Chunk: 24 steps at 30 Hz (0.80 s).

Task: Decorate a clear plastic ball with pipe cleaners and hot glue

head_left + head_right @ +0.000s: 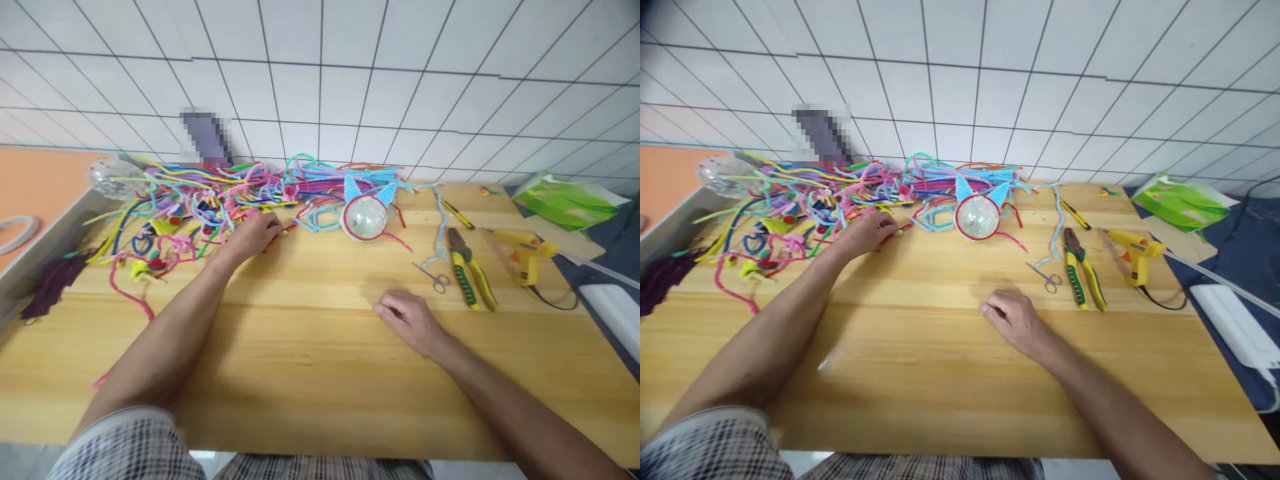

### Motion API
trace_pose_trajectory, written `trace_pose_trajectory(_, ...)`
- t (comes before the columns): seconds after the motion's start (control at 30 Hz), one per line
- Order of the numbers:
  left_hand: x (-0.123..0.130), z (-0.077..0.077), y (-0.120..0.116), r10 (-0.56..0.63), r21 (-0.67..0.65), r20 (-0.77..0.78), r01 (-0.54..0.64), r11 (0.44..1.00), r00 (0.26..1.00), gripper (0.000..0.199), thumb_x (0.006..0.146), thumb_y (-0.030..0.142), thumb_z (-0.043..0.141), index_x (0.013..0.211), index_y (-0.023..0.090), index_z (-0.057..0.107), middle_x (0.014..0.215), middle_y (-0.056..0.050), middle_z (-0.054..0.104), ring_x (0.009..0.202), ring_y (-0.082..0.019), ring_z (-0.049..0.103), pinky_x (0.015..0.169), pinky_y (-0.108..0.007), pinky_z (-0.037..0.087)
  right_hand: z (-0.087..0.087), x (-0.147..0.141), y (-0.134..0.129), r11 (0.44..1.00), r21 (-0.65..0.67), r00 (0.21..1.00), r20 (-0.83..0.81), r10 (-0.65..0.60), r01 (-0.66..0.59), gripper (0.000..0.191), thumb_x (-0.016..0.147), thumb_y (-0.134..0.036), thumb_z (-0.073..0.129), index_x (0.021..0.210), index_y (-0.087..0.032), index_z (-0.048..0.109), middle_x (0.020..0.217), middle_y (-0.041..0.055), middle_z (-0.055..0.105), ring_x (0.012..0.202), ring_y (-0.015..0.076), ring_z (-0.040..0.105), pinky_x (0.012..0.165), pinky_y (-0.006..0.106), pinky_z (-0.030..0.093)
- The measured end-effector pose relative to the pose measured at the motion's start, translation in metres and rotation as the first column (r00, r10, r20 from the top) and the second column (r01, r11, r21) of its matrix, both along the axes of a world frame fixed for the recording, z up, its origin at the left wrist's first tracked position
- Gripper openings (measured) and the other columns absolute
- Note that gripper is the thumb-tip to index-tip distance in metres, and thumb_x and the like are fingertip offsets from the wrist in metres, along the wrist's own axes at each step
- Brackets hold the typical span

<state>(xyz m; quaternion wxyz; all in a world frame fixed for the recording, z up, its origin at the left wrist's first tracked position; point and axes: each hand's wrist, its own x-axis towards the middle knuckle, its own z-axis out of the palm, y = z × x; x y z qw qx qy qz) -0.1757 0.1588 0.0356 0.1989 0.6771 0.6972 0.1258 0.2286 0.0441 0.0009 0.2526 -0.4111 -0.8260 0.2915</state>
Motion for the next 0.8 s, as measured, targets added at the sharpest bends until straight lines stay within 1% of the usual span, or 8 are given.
trace_pose_trajectory(0.13,0.0,0.001,0.001,-0.003,-0.004,-0.013,0.003,1.0,1.0,0.019,0.101,0.031,0.063,0.098,0.02,0.078,0.089,-0.007,0.081,0.083,-0.024,0.074,0.073,-0.03,0.046,-0.001,-0.001,0.0,1.0,0.01,1.0,-0.018,0.012,-0.012,0.044,0.112,-0.035,0.057,0.07,-0.025,0.048,0.066,-0.0032,0.052,0.064,0.0143,0.05,0.067,0.03,0.037)
trace_pose_trajectory(0.3,0.0,0.002,0.001,0.005,-0.032,-0.007,-0.005,0.999,1.0,0.02,0.101,0.035,0.061,0.096,0.021,0.074,0.082,-0.005,0.076,0.074,-0.022,0.068,0.069,-0.029,0.045,-0.001,-0.003,0.001,0.999,0.036,0.999,-0.04,0.017,-0.015,0.047,0.114,-0.039,0.056,0.07,-0.025,0.048,0.064,-0.0038,0.05,0.063,0.0139,0.045,0.066,0.031,0.033)
trace_pose_trajectory(0.47,-0.002,0.003,0.002,-0.004,-0.086,-0.017,0.003,0.996,1.0,0.022,0.099,0.038,0.058,0.095,0.022,0.072,0.077,-0.002,0.072,0.069,-0.022,0.066,0.067,-0.029,0.044,-0.005,-0.003,0.002,0.997,0.073,0.999,-0.045,0.02,-0.017,0.043,0.112,-0.035,0.057,0.071,-0.025,0.046,0.065,-0.0039,0.049,0.064,0.0144,0.044,0.068,0.032,0.031)
trace_pose_trajectory(0.57,-0.002,0.003,0.002,0.019,-0.098,-0.045,-0.023,0.995,0.999,0.021,0.1,0.037,0.057,0.096,0.022,0.072,0.076,0.0,0.071,0.072,-0.02,0.066,0.069,-0.027,0.043,-0.007,-0.004,0.002,0.999,0.051,0.999,-0.048,0.016,-0.013,0.042,0.111,-0.035,0.058,0.072,-0.025,0.044,0.067,-0.0035,0.049,0.066,0.015,0.044,0.069,0.033,0.031)
trace_pose_trajectory(0.63,0.0,0.004,0.001,0.029,-0.099,-0.055,-0.034,0.995,0.998,0.021,0.1,0.037,0.057,0.097,0.022,0.072,0.073,0.002,0.069,0.071,-0.02,0.065,0.069,-0.026,0.043,-0.006,-0.004,0.0,1.0,0.023,0.997,-0.073,0.012,-0.011,0.042,0.11,-0.036,0.058,0.071,-0.025,0.045,0.067,-0.0035,0.049,0.066,0.015,0.043,0.069,0.033,0.031)
trace_pose_trajectory(0.7,0.002,0.006,0.001,0.027,-0.101,-0.056,-0.033,0.994,0.998,0.021,0.1,0.036,0.056,0.097,0.022,0.072,0.069,0.003,0.069,0.067,-0.019,0.064,0.069,-0.026,0.042,-0.004,-0.004,-0.001,0.999,-0.02,0.991,-0.128,-0.03,0.027,0.04,0.11,-0.039,0.058,0.073,-0.025,0.048,0.067,-0.0034,0.051,0.066,0.0149,0.045,0.068,0.033,0.033)
trace_pose_trajectory(0.73,0.004,0.008,0.001,0.029,-0.101,-0.055,-0.034,0.994,0.998,0.02,0.1,0.036,0.057,0.096,0.022,0.072,0.068,0.004,0.069,0.066,-0.019,0.064,0.069,-0.026,0.042,-0.002,-0.004,-0.001,0.997,-0.046,0.984,-0.162,-0.074,0.067,0.039,0.11,-0.04,0.058,0.075,-0.025,0.051,0.068,-0.0033,0.052,0.066,0.015,0.046,0.068,0.033,0.035)
trace_pose_trajectory(0.8,0.007,0.011,0.0,0.036,-0.102,-0.053,-0.042,0.994,0.998,0.018,0.098,0.034,0.059,0.094,0.023,0.073,0.067,0.004,0.069,0.065,-0.02,0.066,0.068,-0.027,0.042,0.002,-0.001,0.002,0.975,-0.113,0.947,-0.242,-0.213,0.191,0.036,0.109,-0.044,0.058,0.078,-0.026,0.055,0.069,-0.0029,0.055,0.067,0.0157,0.05,0.067,0.032,0.038)
